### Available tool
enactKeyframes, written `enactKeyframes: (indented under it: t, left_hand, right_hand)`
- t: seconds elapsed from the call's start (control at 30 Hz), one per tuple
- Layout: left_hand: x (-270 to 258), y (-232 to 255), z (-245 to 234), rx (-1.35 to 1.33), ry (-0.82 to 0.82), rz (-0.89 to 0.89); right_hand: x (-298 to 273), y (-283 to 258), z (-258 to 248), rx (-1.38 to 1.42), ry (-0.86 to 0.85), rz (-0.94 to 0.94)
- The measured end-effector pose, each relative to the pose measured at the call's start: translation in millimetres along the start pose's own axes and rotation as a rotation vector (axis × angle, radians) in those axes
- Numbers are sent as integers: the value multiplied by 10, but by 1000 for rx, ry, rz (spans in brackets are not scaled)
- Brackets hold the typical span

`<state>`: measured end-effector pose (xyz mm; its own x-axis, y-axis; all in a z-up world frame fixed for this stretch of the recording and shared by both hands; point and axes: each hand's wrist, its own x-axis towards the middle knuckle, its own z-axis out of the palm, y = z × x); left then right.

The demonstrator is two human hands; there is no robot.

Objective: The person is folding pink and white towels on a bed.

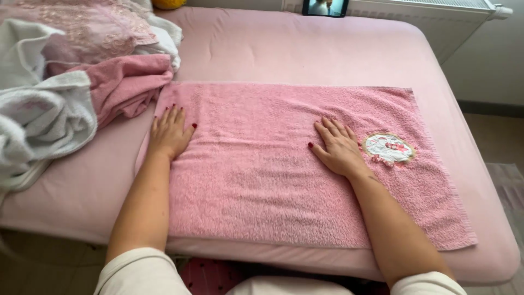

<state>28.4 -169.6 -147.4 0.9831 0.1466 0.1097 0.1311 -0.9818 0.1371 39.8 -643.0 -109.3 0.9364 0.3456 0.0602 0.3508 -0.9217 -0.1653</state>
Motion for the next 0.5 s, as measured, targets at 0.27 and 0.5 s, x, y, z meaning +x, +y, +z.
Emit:
enactKeyframes:
  t: [0.27,0.5]
  left_hand:
    - [-1034,-51,-246,27,46,-104]
    - [-1760,-81,-481,-24,240,-225]
  right_hand:
    - [-79,-102,-93,-17,-83,3]
    - [-382,-251,-74,-106,-139,4]
